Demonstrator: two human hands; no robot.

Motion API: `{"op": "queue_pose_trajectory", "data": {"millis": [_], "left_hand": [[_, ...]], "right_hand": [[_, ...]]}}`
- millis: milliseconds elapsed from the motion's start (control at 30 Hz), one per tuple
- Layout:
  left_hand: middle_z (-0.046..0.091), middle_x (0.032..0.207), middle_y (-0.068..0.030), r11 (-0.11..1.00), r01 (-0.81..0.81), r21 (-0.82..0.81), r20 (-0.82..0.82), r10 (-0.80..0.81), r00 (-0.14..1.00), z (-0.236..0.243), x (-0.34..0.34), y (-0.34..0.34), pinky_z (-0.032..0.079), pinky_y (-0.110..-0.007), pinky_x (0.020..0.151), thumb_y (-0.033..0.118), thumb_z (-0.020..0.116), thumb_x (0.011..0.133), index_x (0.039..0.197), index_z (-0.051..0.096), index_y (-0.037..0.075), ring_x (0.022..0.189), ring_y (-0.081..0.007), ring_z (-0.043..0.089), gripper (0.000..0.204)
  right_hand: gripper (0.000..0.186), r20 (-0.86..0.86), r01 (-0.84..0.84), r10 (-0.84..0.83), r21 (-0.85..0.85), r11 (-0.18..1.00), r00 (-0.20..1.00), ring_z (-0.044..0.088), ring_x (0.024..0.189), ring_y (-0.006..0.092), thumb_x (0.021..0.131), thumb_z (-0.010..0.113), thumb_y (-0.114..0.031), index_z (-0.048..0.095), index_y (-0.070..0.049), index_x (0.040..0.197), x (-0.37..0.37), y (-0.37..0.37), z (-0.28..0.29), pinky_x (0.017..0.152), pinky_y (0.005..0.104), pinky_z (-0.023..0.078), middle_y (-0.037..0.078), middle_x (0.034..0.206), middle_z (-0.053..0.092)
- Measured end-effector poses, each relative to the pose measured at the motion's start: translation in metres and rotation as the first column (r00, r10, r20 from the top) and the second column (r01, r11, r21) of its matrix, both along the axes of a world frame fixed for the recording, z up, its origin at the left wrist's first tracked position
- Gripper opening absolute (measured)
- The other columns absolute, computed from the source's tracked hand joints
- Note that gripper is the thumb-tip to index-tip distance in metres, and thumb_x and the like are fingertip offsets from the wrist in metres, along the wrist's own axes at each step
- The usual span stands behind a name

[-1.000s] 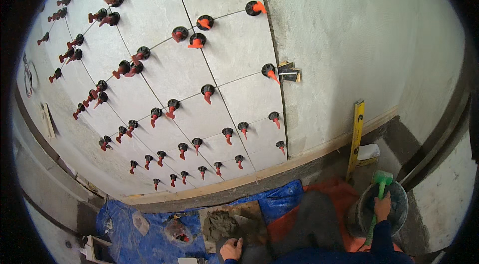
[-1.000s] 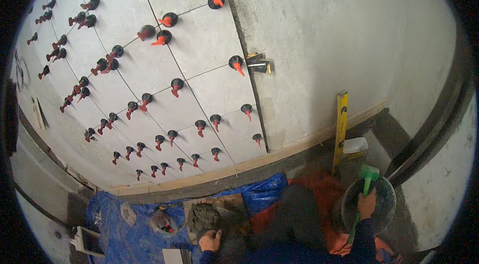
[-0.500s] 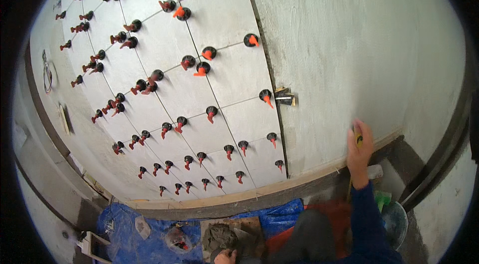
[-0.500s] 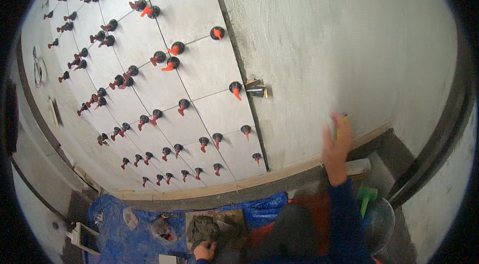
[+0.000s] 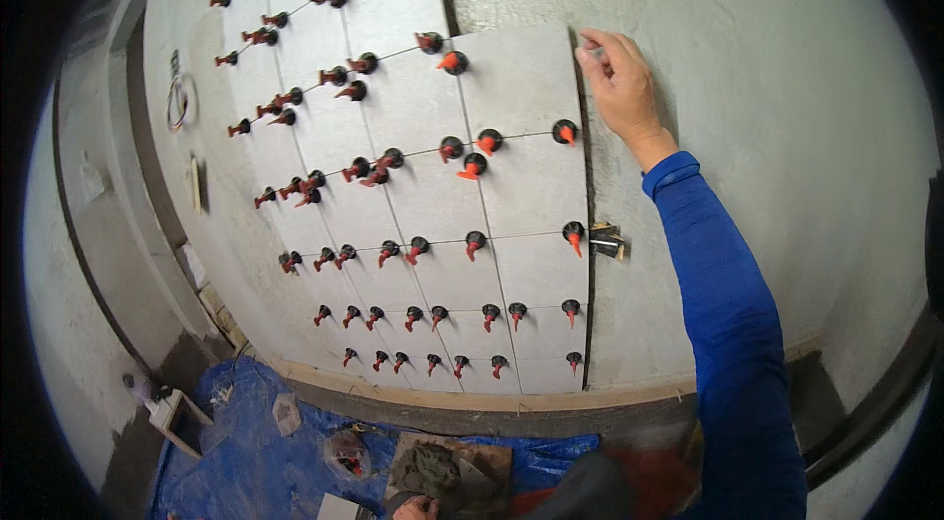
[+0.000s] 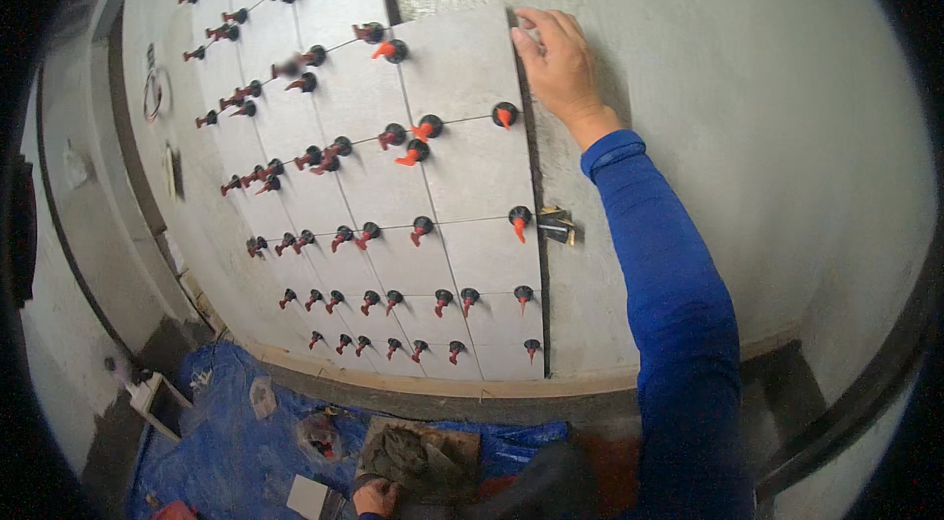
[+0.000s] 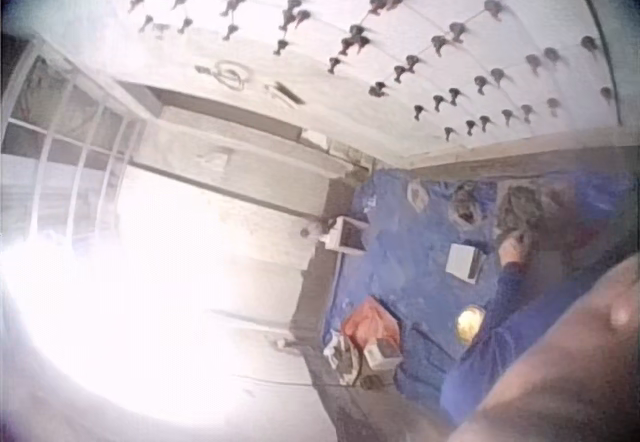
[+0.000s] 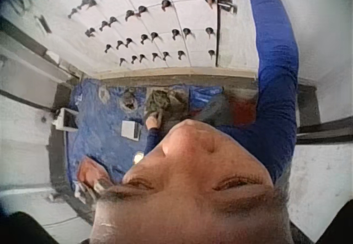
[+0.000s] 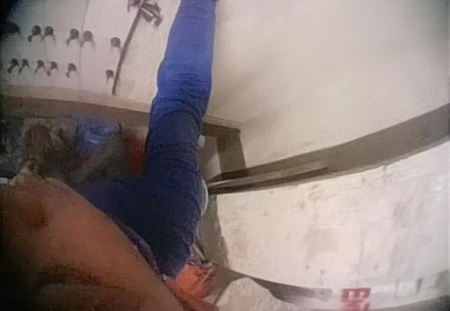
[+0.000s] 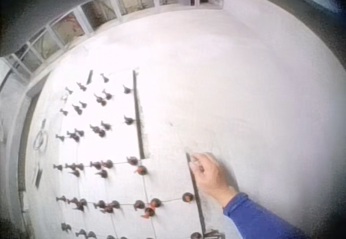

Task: The person installs white ceramic tiles on a wall using red and black tile leveling clips and wedges. They place tiles, insert clips into the gaps, and tap them with a green rubber mallet to secure the tiles in place.

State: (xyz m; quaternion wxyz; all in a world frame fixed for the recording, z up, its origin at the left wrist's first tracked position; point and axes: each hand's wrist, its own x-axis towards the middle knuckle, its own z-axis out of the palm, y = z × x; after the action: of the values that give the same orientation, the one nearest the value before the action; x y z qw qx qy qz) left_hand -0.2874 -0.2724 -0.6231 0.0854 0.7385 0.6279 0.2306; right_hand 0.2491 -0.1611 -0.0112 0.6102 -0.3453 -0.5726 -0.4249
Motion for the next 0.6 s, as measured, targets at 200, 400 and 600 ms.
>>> {"op": "queue_pose_trajectory", "data": {"millis": [200, 400, 600], "left_hand": [[0.076, 0.093, -0.0166, 0.998, -0.058, 0.024, 0.08, 0.056, 0.995, -0.006, -0.007, -0.004, 0.057, -0.047, 0.078, 0.046, 0.072, 0.091, 0.099, 0.077, 0.012, 0.085, -0.0367, 0.072, 0.035], [0.076, 0.093, -0.0167, 0.998, -0.051, -0.031, 0.064, 0.053, 0.997, -0.026, -0.01, 0.004, 0.057, -0.047, 0.077, 0.046, 0.072, 0.091, 0.099, 0.077, 0.012, 0.086, -0.0374, 0.072, 0.035], [0.076, 0.099, -0.0155, 0.999, -0.017, -0.044, 0.054, 0.019, 0.998, -0.029, -0.013, 0.015, 0.057, -0.047, 0.083, 0.048, 0.07, 0.092, 0.103, 0.077, 0.012, 0.092, -0.0356, 0.072, 0.039]], "right_hand": [[0.027, -0.008, -0.041, 0.042, 0.018, 0.999, 0.999, 0.065, 0.096, 0.024, 0.1, 0.066, -0.021, 0.069, -0.006, 0.123, 0.01, 0.017, -0.003, 0.078, 0.0332, 0.056, 0.01, 0.11, 0.066], [0.029, 0.09, 0.078, -0.082, 0.056, 0.995, 0.993, 0.061, 0.105, 0.0288, 0.1, 0.066, -0.025, 0.07, -0.008, 0.123, 0.013, 0.023, -0.007, 0.088, 0.038, 0.052, 0.011, 0.114, 0.066], [0.032, 0.026, 0.098, -0.097, -0.051, 0.994, 0.995, 0.061, 0.1, 0.0237, 0.099, 0.068, -0.025, 0.07, -0.01, 0.127, 0.007, 0.016, -0.005, 0.085, 0.0349, 0.052, 0.009, 0.111, 0.065]]}}
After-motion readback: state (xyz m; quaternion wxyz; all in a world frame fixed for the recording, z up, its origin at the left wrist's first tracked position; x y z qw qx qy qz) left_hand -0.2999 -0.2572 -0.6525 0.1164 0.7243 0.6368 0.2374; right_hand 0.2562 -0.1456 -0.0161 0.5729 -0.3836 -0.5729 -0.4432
